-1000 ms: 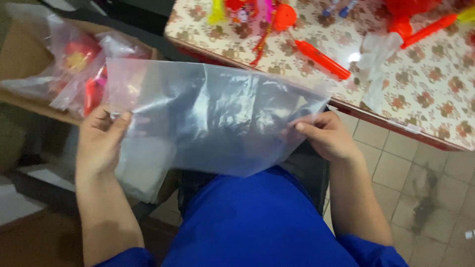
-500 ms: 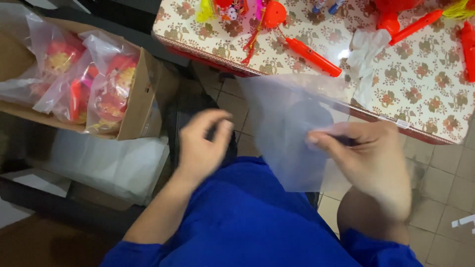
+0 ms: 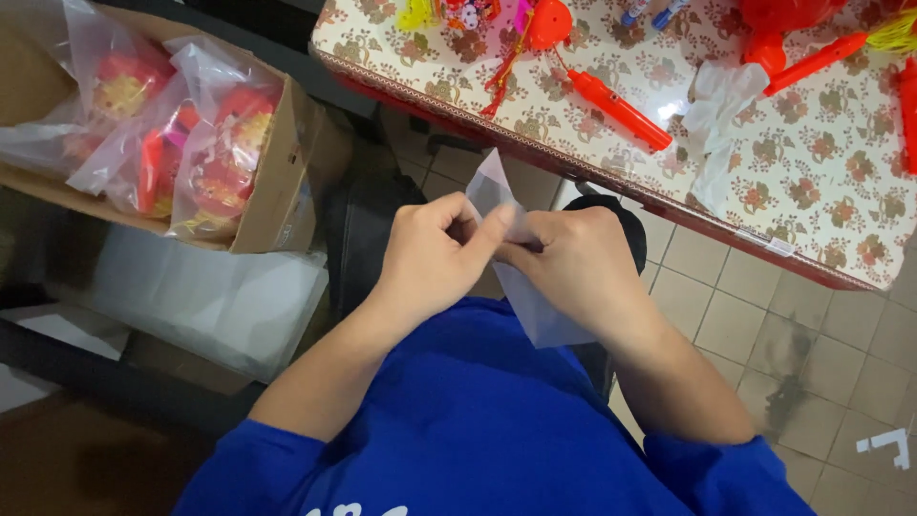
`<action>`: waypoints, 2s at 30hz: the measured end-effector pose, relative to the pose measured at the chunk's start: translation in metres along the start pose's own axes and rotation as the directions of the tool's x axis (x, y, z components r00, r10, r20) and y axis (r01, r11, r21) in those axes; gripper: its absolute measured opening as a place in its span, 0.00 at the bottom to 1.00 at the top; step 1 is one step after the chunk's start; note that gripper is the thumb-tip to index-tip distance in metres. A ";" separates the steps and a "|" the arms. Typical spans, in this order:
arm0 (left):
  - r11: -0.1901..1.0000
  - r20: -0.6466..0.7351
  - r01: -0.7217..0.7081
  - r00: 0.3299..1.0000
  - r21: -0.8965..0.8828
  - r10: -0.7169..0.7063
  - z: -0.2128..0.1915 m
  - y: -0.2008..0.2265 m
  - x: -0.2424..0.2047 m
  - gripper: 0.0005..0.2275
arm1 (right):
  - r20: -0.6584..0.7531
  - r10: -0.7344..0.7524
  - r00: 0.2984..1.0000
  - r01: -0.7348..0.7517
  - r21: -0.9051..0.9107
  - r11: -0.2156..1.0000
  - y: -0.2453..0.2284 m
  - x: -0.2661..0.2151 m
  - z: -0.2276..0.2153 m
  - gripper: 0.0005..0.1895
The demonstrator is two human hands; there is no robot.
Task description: Assembling decorative plastic lanterns by attaching sticks and batteries, then individually bagging them and packing them into a cardboard box.
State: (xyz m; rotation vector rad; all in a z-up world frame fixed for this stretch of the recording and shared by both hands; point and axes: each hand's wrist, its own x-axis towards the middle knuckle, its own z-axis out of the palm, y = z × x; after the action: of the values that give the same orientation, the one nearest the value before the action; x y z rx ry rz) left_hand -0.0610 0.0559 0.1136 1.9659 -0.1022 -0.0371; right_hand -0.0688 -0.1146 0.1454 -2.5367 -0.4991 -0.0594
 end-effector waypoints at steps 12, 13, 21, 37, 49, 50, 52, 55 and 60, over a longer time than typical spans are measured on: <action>0.985 0.090 -0.028 0.996 0.172 0.013 -0.042 -0.016 0.034 0.12 | 0.024 0.142 0.990 -0.141 -0.027 0.990 0.021 0.014 -0.027 0.09; 0.990 0.150 0.014 0.988 0.140 -0.035 -0.047 -0.012 0.036 0.13 | -0.040 0.150 0.988 -0.152 -0.070 0.986 0.029 0.013 -0.026 0.08; 0.975 0.104 0.204 0.972 0.084 -0.212 -0.035 0.012 0.014 0.16 | -0.187 0.052 0.981 -0.081 -0.154 0.985 0.026 0.012 0.002 0.09; 0.991 -0.058 -0.137 0.989 -0.005 0.136 -0.116 0.087 -0.024 0.16 | -0.200 0.077 0.977 -0.030 0.227 0.974 -0.020 0.021 -0.037 0.14; 0.812 0.303 -0.491 0.863 0.316 0.404 -0.126 0.144 -0.050 0.15 | 0.317 -0.150 0.937 0.011 0.400 0.916 -0.028 0.027 -0.036 0.25; 0.814 0.341 -0.505 0.848 0.286 0.406 -0.123 0.140 -0.039 0.12 | 0.351 -0.146 0.925 0.016 0.347 0.938 -0.022 0.030 -0.033 0.28; 0.852 0.348 -0.395 0.896 0.345 0.275 -0.103 0.122 -0.015 0.10 | 0.356 -0.098 0.929 0.000 0.265 0.964 -0.006 0.038 -0.023 0.20; 0.876 0.340 -0.242 0.936 0.417 0.097 -0.077 0.088 0.004 0.09 | 0.356 0.095 0.929 -0.104 0.007 0.995 0.020 0.039 -0.003 0.17; 0.900 0.292 -0.251 0.945 0.357 0.148 -0.075 0.085 0.000 0.12 | 0.288 0.302 0.909 -0.245 -0.216 0.945 0.041 0.036 -0.007 0.19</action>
State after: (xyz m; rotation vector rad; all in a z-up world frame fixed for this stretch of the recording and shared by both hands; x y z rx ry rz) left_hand -0.0600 0.0921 0.2206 2.3313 -0.5217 -0.1480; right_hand -0.0197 -0.1382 0.1358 -2.7799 -0.2578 0.4364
